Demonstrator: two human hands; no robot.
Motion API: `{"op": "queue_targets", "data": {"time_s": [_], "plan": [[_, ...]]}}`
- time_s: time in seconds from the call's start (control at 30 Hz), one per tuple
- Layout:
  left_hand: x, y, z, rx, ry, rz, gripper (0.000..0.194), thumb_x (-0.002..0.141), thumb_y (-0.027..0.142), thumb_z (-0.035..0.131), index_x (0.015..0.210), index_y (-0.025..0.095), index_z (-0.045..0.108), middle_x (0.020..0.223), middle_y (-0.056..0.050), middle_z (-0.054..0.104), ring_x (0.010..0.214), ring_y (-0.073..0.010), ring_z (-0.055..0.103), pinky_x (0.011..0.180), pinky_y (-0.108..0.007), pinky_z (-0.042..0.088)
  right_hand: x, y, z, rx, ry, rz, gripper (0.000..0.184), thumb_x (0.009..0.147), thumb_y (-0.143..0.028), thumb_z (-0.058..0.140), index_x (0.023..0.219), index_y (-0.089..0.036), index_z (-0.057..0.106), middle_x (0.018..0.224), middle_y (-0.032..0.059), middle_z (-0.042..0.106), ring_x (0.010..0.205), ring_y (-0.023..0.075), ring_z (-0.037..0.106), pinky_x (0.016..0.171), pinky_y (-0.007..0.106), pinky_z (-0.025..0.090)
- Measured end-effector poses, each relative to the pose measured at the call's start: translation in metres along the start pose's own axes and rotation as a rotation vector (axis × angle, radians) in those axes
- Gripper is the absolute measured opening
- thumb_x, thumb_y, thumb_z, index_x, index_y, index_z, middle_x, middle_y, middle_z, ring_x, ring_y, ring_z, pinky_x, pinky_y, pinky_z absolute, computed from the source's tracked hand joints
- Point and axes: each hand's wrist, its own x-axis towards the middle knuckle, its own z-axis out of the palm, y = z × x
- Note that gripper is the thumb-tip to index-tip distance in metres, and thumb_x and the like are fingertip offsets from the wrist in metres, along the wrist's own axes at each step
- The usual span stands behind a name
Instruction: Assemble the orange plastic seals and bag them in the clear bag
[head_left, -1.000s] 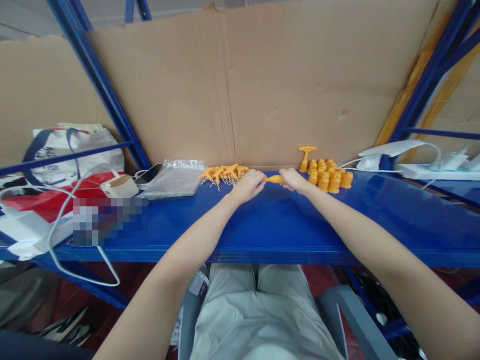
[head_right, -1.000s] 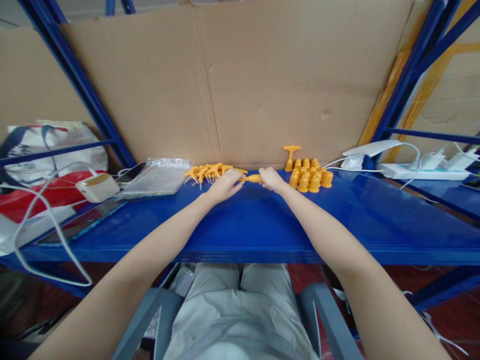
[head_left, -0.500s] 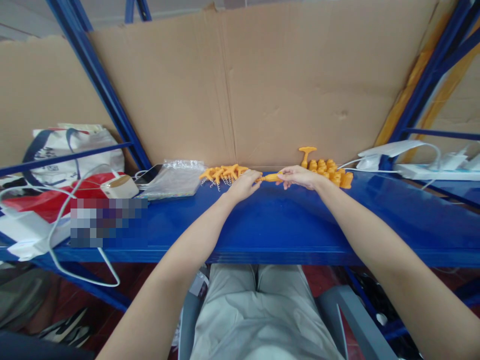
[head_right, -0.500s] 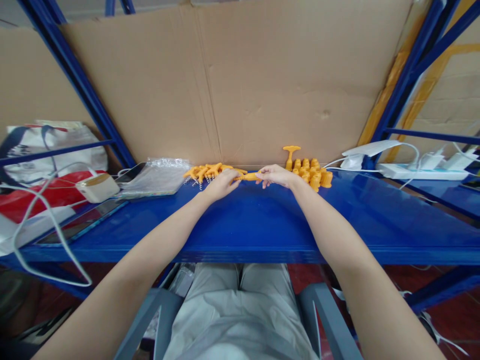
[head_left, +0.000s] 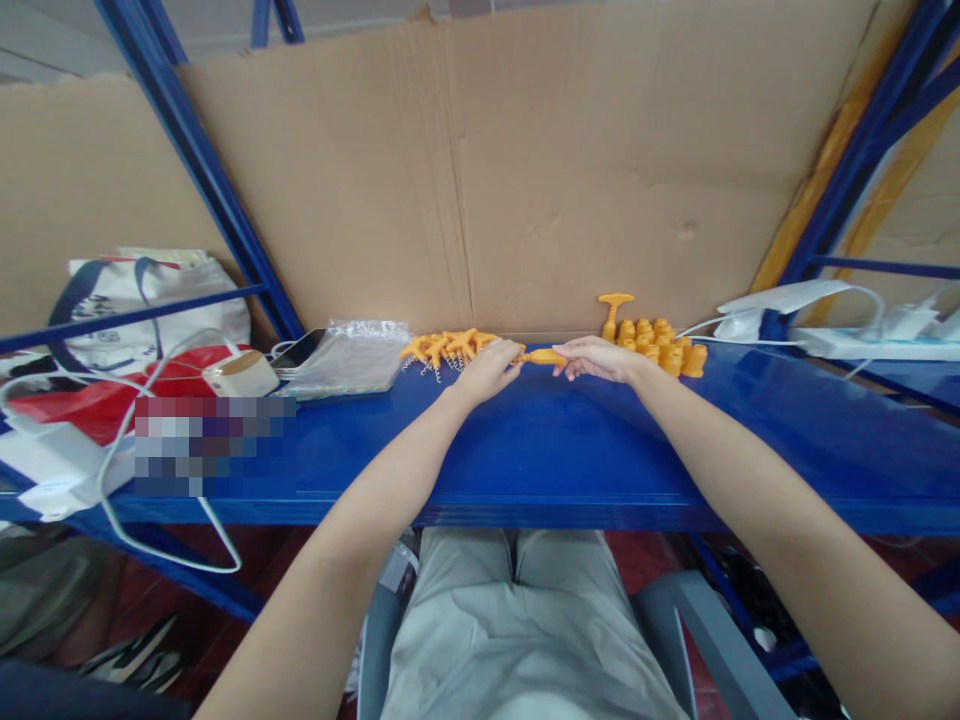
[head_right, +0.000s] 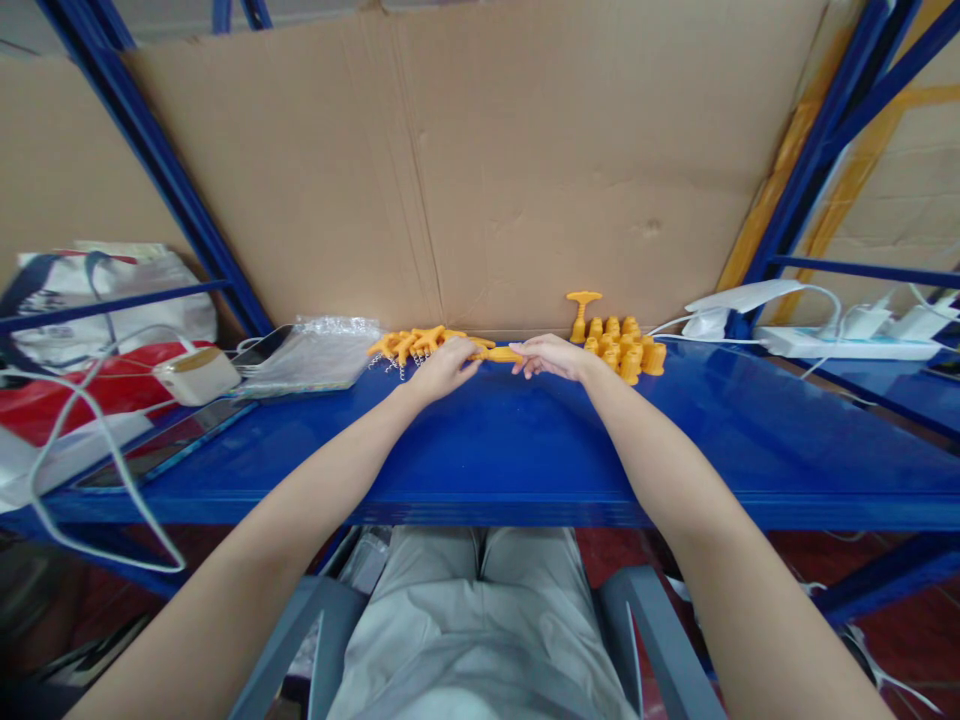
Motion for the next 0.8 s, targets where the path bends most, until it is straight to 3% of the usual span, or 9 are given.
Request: {"op": "queue_targets", "data": {"time_s": [0.1,0.2,0.37,0.57,0.8], "plan": [[0.001,0.001,-0.001,-0.006,-0.004,-0.019,0.009,0.089,0.014,0.052,0.092,0.018,0.06,0.096,-0.008,0.069,0.093,-0.0225,0.064,0.085,-0.037,0.051,0.005,0.003,0.005,-0.067,0.069,-0.049,0.023,0.095,-0.025,0.061,0.074,-0.015,0.06,0.06,0.0018,0.064,0.046,0.0085,0.049,0.048,0.021,0.039],[0.001,0.002,-0.001,-0.015,-0.003,-0.035,0.009,0.088,0.015,0.053,0.092,0.019,0.06,0.097,-0.008,0.069,0.094,-0.0222,0.064,0.086,-0.037,0.052,0.012,0.007,0.014,-0.287,0.241,-0.172,0.034,0.099,-0.03,0.051,0.067,-0.019,0.051,0.052,-0.0032,0.053,0.044,0.0095,0.042,0.048,0.023,0.032],[0.002,0.006,0.0,0.001,-0.012,-0.041,0.009,0.089,0.019,0.053,0.094,0.019,0.061,0.096,-0.007,0.07,0.093,-0.0215,0.064,0.085,-0.036,0.052,0.015,0.011,0.024,-0.691,0.463,-0.41,0.043,0.101,-0.031,0.043,0.059,-0.023,0.041,0.06,0.0011,0.056,0.069,0.0165,0.055,0.067,0.026,0.036],[0.002,0.009,-0.001,0.033,0.011,-0.006,0.01,0.09,0.018,0.052,0.091,0.019,0.062,0.091,-0.007,0.069,0.09,-0.021,0.064,0.082,-0.035,0.052,0.01,0.006,0.027,-0.863,0.543,-0.295,0.04,0.101,-0.023,0.036,0.063,-0.022,0.05,0.071,0.0081,0.065,0.083,0.0214,0.062,0.073,0.025,0.039],[0.002,0.011,-0.006,0.093,-0.011,0.024,0.013,0.093,0.019,0.049,0.091,0.017,0.062,0.09,-0.009,0.069,0.089,-0.0228,0.064,0.082,-0.036,0.05,0.011,0.0,0.031,-0.767,0.505,-0.206,0.043,0.097,-0.018,0.037,0.057,-0.021,0.051,0.061,0.0069,0.062,0.077,0.0195,0.061,0.069,0.023,0.04]]}}
